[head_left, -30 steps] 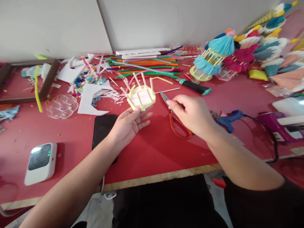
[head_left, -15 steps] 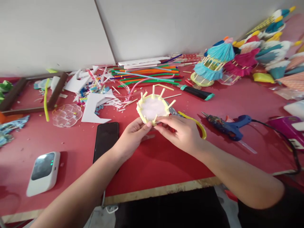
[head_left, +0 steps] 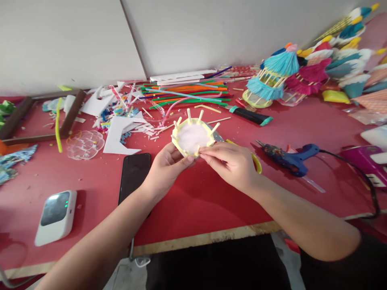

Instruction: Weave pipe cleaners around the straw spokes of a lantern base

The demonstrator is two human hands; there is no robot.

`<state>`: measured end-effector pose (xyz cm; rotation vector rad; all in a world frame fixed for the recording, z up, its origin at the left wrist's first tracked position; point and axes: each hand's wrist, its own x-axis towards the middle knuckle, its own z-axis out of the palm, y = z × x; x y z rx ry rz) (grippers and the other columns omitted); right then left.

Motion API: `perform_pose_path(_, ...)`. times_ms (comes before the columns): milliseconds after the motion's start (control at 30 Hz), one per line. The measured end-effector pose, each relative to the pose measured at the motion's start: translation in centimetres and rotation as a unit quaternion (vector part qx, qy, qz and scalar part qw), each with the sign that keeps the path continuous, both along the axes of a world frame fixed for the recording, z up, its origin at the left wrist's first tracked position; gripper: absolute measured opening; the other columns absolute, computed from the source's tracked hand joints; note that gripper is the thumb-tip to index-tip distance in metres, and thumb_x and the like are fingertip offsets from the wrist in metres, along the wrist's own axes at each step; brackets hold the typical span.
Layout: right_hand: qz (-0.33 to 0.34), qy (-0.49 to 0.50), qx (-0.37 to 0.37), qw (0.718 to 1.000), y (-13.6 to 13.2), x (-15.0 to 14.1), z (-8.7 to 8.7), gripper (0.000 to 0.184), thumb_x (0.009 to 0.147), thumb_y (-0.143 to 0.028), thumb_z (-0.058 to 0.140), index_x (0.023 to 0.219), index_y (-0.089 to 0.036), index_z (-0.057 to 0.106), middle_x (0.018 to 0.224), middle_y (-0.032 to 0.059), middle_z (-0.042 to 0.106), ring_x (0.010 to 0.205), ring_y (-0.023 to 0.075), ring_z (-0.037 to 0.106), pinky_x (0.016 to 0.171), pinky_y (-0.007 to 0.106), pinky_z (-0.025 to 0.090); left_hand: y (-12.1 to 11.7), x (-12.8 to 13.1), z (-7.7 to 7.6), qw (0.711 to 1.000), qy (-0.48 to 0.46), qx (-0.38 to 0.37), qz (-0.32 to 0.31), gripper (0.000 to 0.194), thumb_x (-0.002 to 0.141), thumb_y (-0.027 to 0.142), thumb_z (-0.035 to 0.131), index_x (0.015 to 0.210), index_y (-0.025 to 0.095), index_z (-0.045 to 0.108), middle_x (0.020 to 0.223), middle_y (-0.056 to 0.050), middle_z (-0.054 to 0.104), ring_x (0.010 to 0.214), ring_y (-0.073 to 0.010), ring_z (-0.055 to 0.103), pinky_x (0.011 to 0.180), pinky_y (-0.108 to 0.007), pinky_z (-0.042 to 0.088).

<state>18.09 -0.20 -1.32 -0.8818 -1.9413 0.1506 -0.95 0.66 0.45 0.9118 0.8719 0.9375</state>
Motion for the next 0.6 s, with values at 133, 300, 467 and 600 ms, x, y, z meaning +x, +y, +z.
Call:
perform_pose_path(133, -0.014, -0.041, 0.018, 0.999, -0.26, -0.02, 0.18, 0.016, 0.095, -0.009, 0.060, 0.100, -0.014, 0.074, 0.095, 0.0060, 0.081, 0.084, 0.0131, 0.076, 0.076, 0.022, 0.061, -0.07, 0.05, -0.02, 0.999, 0.039, 0.023, 0.019, 0.039, 0.076, 0.022, 0.083, 0.110, 0.016, 0.064, 0.095, -0.005, 0.080, 0.085, -0.0154, 0.075, 0.086, -0.028, 0.057)
perform_pose_path(300, -0.081, -0.164, 0.078, 0.980, -0.61, 0.07, 0.30, 0.019, 0.098, -0.015, 0.057, 0.095, -0.016, 0.075, 0.072, 0.0002, 0.076, 0.058, 0.0103, 0.068, 0.054, 0.024, 0.049, -0.08, 0.13, 0.08, 0.997, 0.069, 0.025, 0.017, 0.040, 0.078, 0.022, 0.082, 0.112, 0.015, 0.064, 0.096, -0.006, 0.081, 0.092, -0.0171, 0.076, 0.088, -0.027, 0.057)
perform_pose_path(467, -0.100, -0.210, 0.121, 0.965, -0.64, 0.17, 0.43, 0.018, 0.097, -0.016, 0.058, 0.090, -0.017, 0.075, 0.063, -0.0027, 0.071, 0.051, 0.0086, 0.062, 0.049, 0.026, 0.041, 0.03, 0.06, 0.07, 0.997, 0.076, 0.018, -0.009, 0.040, 0.079, 0.026, 0.083, 0.114, 0.014, 0.068, 0.101, -0.008, 0.081, 0.095, -0.0196, 0.076, 0.088, -0.028, 0.057)
perform_pose_path(600, -0.084, -0.212, 0.117, 0.967, -0.60, 0.11, 0.46, 0.021, 0.096, -0.014, 0.056, 0.084, -0.017, 0.073, 0.056, -0.0043, 0.065, 0.049, 0.0084, 0.059, 0.049, 0.026, 0.038, 0.02, 0.06, 0.08, 0.996, 0.085, 0.015, -0.017, 0.040, 0.078, 0.029, 0.084, 0.112, 0.014, 0.072, 0.103, -0.008, 0.080, 0.093, -0.0195, 0.075, 0.087, -0.029, 0.057)
